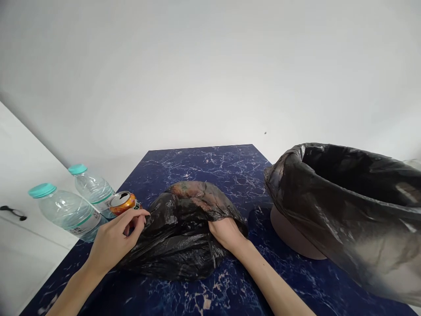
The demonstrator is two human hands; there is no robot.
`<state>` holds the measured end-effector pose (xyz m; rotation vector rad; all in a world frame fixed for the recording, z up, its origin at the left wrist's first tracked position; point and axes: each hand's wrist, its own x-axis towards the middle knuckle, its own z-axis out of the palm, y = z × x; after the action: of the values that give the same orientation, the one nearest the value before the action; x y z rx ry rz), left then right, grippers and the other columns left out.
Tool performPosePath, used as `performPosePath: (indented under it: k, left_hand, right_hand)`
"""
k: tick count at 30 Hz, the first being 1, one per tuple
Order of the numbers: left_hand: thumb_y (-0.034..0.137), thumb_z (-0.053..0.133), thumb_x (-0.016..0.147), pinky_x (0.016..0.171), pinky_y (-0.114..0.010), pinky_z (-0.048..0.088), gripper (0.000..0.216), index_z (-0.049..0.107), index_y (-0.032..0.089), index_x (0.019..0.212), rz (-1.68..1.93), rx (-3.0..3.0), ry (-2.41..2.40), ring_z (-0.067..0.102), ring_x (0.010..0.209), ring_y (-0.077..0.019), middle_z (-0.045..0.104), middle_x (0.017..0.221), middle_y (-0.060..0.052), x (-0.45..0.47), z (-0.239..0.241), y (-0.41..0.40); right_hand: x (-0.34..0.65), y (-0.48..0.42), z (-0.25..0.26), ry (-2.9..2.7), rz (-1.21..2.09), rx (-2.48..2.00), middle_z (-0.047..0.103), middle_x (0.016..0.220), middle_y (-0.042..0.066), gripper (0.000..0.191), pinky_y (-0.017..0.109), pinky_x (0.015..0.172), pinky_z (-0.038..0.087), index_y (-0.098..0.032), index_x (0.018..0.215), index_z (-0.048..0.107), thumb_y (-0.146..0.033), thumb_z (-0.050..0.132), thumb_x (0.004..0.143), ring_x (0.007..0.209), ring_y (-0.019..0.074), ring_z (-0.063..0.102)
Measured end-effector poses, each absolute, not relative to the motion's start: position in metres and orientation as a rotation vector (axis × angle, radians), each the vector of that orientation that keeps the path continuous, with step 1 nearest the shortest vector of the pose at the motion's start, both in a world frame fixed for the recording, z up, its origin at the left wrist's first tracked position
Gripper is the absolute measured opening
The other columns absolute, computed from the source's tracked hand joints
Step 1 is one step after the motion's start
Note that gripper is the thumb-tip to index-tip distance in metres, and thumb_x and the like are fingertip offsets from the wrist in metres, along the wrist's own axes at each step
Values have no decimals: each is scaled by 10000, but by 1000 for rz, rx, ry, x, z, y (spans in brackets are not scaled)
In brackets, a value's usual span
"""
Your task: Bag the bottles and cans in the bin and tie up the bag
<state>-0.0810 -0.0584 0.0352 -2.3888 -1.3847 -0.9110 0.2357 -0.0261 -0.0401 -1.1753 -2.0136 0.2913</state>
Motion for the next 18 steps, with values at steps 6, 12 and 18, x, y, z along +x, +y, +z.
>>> performPosePath:
  k: [6, 12, 18]
  left_hand:
    - [436, 478, 1053, 581, -272, 512, 290, 670, 269, 1193, -751, -2317, -1797, 689, 651, -165, 761, 984, -2, -84, 28, -51]
    - [484, 483, 1023, 630, -281, 565, 337, 663, 269, 1209, -856, -2285, -1924, 757, 795, -179, 729, 1303, -55, -83, 26, -51]
    - [474, 525, 1022, 651, -300, 575, 329, 680, 246, 1202, -962, -2267, -1897, 754, 760, -214, 775, 970, -47, -84, 27, -52]
  right_hand:
    - [230, -19, -39, -1996, 55, -1174, 598, 1580, 36, 611, 558, 1257, 425, -367, 1644, 464, -209, 397, 1058, 1468, 313, 556]
    - [228, -17, -46, -2057, 71, -1146, 565, 1617, 45, 600, 529, 1257, 435, -340, 1657, 451, -213, 421, 1071, 1486, 297, 543]
    - [231, -18, -45, -2056, 293, -1164, 599, 1585, 40, 573, 518, 1258, 429, -323, 1599, 536, -252, 447, 1037, 1494, 290, 532]
